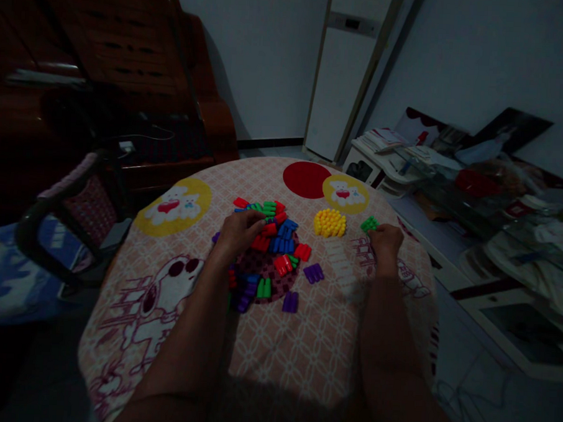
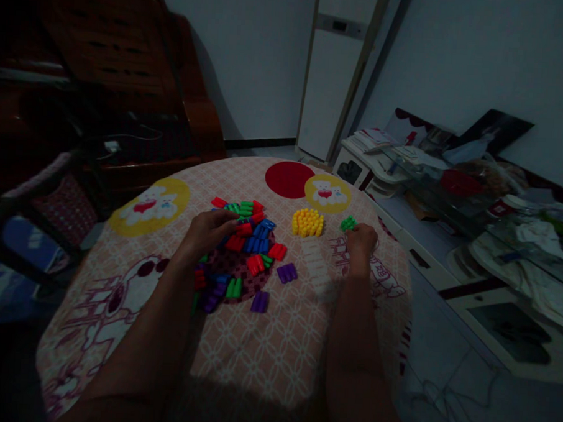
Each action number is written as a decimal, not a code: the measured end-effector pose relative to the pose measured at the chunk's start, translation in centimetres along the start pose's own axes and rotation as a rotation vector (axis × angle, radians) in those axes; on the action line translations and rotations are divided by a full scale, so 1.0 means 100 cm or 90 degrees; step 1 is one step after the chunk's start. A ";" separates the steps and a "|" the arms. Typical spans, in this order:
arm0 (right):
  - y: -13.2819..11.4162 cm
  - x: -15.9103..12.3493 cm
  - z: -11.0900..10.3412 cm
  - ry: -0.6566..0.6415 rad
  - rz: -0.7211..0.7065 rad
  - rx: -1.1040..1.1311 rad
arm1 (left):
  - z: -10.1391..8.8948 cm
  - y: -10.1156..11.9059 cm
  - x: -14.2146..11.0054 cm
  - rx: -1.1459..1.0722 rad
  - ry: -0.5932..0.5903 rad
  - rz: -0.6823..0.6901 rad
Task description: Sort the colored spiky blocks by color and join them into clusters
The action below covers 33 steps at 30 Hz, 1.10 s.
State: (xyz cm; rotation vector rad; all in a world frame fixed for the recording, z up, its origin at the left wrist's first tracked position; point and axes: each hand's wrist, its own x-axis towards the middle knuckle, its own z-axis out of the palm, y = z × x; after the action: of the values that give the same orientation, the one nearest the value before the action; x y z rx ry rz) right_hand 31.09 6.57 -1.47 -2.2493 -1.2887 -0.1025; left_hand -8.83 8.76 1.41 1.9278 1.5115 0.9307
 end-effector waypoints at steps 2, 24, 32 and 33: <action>-0.004 0.000 0.001 0.019 0.021 -0.012 | 0.000 -0.001 0.001 0.002 0.001 -0.004; -0.036 -0.011 -0.004 0.054 -0.010 0.089 | 0.011 -0.007 0.050 0.132 0.024 -0.003; -0.045 -0.008 0.004 0.047 -0.031 0.202 | 0.036 0.006 0.032 0.220 -0.157 0.058; -0.051 -0.010 0.004 0.033 -0.042 0.231 | 0.037 0.007 0.025 0.210 -0.152 0.068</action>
State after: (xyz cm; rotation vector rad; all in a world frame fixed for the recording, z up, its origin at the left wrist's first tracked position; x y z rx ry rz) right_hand 26.26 8.03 -0.02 -1.8858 -1.2429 0.0467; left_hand -5.16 11.04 0.12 2.2779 1.5023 0.4897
